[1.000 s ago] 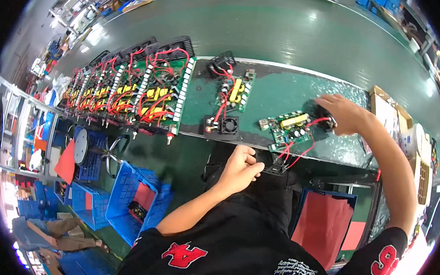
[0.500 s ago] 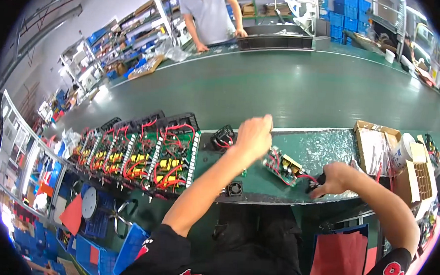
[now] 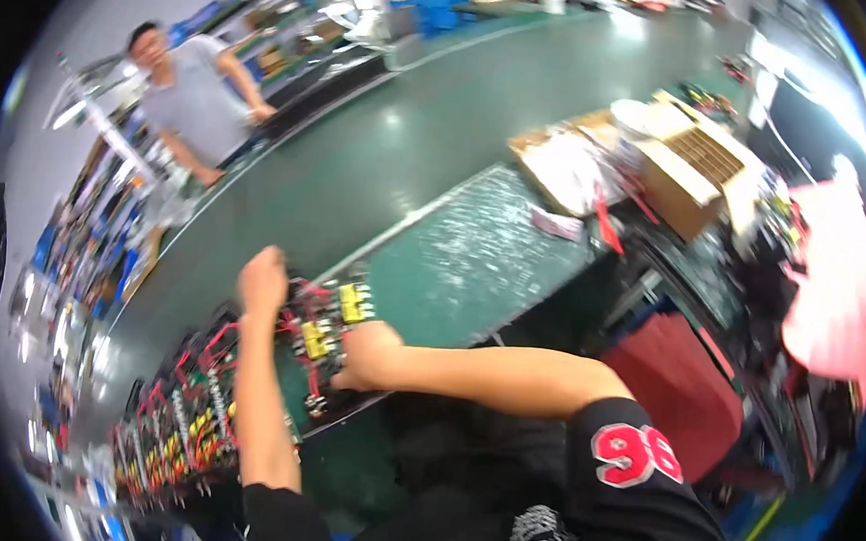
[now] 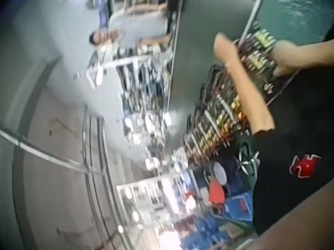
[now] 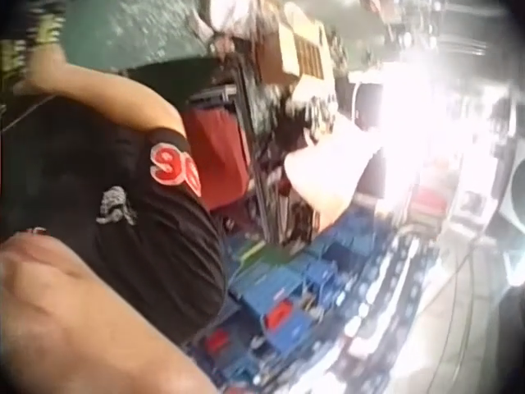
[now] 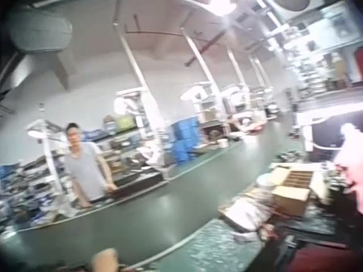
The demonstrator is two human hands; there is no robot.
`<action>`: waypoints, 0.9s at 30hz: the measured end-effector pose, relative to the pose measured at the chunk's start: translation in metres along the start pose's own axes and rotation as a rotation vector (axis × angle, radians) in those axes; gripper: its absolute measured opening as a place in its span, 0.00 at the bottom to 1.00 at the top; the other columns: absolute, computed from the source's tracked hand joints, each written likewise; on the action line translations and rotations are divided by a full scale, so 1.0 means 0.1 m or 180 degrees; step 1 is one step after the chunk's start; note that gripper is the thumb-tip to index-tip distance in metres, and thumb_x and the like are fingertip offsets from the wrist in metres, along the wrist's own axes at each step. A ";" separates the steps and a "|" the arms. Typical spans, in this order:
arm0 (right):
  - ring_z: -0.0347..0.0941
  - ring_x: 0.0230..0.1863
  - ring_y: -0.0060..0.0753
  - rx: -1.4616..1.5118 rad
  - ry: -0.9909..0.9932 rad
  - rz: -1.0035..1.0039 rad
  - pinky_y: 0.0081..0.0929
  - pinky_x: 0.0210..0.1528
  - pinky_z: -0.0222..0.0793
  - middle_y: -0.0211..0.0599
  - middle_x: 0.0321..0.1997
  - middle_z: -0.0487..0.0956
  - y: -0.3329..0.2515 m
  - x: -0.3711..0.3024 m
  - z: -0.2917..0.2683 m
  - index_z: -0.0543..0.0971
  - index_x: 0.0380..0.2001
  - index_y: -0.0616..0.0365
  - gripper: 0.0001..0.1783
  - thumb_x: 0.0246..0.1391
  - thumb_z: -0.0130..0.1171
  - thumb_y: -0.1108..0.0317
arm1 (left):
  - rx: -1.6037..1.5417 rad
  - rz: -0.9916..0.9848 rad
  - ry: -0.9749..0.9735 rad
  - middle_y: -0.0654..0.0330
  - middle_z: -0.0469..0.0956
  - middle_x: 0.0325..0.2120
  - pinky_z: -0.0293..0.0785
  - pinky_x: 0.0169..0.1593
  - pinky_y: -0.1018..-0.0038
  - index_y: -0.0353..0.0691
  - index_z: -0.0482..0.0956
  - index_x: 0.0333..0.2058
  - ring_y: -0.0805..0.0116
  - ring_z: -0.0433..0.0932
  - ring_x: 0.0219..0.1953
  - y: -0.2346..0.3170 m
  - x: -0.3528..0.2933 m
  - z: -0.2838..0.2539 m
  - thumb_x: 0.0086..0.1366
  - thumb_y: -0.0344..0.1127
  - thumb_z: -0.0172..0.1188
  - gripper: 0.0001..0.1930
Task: Assembling electronic components on a circuit board, including installing cooling fans and connecting wiring.
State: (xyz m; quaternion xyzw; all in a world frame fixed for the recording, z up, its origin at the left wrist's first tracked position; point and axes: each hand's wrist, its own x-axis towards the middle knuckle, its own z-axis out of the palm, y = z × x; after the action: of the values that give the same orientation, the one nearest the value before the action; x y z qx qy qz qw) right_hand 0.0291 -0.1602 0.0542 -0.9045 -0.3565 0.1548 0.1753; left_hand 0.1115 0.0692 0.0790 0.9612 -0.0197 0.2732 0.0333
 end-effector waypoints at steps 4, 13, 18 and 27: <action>0.81 0.33 0.44 0.0198 0.0563 -0.0026 0.37 0.39 0.76 0.44 0.27 0.82 -0.16 0.34 0.32 0.85 0.25 0.59 0.29 0.44 0.60 0.40 | 0.0309 -0.0298 -0.0113 0.45 0.79 0.31 0.71 0.38 0.51 0.39 0.76 0.31 0.39 0.77 0.36 -0.26 -0.02 -0.10 0.63 0.35 0.48 0.09; 0.79 0.38 0.55 0.0356 0.1569 0.0624 0.45 0.42 0.76 0.50 0.32 0.80 0.87 -1.19 -0.67 0.78 0.37 0.61 0.24 0.50 0.62 0.49 | 0.0264 -0.0154 -0.0395 0.42 0.80 0.37 0.73 0.45 0.61 0.30 0.73 0.45 0.47 0.80 0.39 -0.44 -0.14 -0.08 0.60 0.32 0.62 0.17; 0.79 0.37 0.48 -0.1062 0.4841 0.2328 0.39 0.41 0.74 0.50 0.36 0.81 2.58 -3.19 -1.51 0.78 0.39 0.64 0.16 0.53 0.62 0.63 | -0.1191 -0.0628 -0.0284 0.53 0.80 0.32 0.74 0.41 0.69 0.31 0.76 0.41 0.64 0.79 0.34 0.99 -0.71 -0.72 0.66 0.34 0.57 0.11; 0.78 0.46 0.50 -0.0452 0.1593 0.4082 0.39 0.46 0.75 0.60 0.44 0.80 4.32 -4.20 -2.11 0.76 0.47 0.73 0.45 0.33 0.71 0.45 | -0.1713 0.0241 -0.1318 0.50 0.80 0.28 0.75 0.35 0.65 0.32 0.77 0.36 0.56 0.81 0.28 2.19 -1.45 -0.25 0.62 0.31 0.60 0.08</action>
State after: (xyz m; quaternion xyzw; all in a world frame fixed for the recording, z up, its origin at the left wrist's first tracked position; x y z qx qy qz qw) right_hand 0.0761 -0.7931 0.1223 -0.9545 0.2906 -0.0092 0.0665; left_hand -0.0370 -0.1442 0.0351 0.9516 -0.1331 0.0583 0.2709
